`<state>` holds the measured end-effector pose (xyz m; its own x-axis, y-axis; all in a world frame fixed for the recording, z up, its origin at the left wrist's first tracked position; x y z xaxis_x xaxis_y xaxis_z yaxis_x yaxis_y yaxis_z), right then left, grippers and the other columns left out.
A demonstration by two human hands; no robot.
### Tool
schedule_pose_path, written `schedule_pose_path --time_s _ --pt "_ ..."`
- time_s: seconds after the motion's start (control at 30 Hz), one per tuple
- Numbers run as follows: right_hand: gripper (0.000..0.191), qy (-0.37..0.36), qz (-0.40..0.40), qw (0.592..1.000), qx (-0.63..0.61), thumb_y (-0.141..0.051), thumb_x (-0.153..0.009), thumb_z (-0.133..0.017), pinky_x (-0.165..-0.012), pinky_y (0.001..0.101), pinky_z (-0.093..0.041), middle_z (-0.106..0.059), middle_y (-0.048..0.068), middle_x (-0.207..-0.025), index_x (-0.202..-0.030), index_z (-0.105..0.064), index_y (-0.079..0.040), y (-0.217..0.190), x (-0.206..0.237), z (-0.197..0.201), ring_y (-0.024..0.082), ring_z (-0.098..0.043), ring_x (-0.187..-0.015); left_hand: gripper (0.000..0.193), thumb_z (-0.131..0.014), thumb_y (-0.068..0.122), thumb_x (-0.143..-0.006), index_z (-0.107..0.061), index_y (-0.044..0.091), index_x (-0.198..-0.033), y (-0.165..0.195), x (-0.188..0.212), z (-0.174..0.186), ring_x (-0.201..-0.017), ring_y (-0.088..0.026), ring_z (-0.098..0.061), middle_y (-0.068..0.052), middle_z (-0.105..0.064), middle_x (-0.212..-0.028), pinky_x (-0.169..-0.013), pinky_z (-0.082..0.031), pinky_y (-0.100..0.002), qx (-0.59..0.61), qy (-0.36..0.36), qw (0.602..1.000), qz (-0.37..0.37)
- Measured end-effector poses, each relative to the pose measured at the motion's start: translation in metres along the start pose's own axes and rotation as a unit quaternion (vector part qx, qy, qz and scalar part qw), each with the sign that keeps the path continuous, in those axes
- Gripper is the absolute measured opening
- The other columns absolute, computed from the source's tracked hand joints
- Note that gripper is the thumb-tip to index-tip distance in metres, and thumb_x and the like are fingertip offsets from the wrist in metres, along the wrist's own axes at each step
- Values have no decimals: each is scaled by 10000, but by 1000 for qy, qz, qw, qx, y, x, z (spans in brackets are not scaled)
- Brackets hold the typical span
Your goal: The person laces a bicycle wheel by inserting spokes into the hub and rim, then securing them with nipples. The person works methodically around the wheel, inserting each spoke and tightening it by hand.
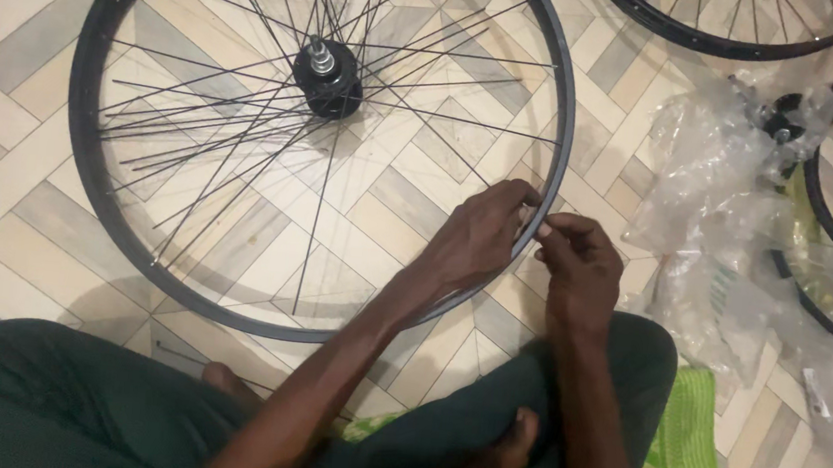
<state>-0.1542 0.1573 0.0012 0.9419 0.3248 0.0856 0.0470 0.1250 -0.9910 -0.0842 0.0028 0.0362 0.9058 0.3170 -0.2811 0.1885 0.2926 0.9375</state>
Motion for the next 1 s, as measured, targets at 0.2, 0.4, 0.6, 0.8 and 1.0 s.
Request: schedule_pose_path --time_s 0.2,0.4,0.6,0.8,1.0 --pt "105 -71 72 994 50 4 -926 -720 -701 237 -483 -689 48 -929 -1015 -664 1 -19 -4 -6 95 -600 -795 342 -564 32 -913 -558 5 -1254 -22 -6 -9 -898 -338 -697 -192 -677 -960 -741 -559 -433 18 -25 997 72" --pt "115 -144 48 987 55 48 -917 -692 -755 244 -499 -688 56 -960 -1010 -650 -5 -12 -12 -7 104 -612 -845 274 -584 76 -1001 -528 -8 -1255 -24 -6 -4 -904 -326 -678 -181 -664 -970 -749 -532 -429 41 11 997 59" --pt "155 -171 31 984 -27 91 -913 -675 -879 292 -557 -681 70 -1031 -1007 -618 -18 -5 -17 -10 138 -664 -969 236 -541 76 -1003 -525 -3 -1225 -24 -9 -3 -836 -269 -688 -167 -675 -922 -697 -538 -399 67 -20 996 57" --pt "168 -196 35 978 -69 98 -921 -677 -911 306 -569 -673 61 -1041 -1016 -615 -26 -6 -18 -13 148 -665 -1001 176 -510 71 -989 -477 14 -1153 -23 -7 2 -589 -181 -625 -143 -645 -876 -499 -488 -335 158 -18 983 91" --pt "189 -183 34 982 -42 98 -903 -682 -882 291 -553 -670 58 -1026 -1023 -605 -26 -11 -17 -12 139 -653 -971 158 -537 48 -974 -467 24 -1113 -16 -11 5 -585 -182 -644 -136 -652 -839 -488 -498 -351 147 -20 985 92"
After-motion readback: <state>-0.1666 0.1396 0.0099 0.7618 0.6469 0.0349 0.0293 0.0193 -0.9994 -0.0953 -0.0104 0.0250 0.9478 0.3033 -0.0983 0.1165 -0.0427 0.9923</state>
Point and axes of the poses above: each hand's wrist, its own x-axis away from the middle knuckle, its own z-axis out of the back of the hand, y = z × x, the point moved 9 cm from there along -x, towards the middle knuckle
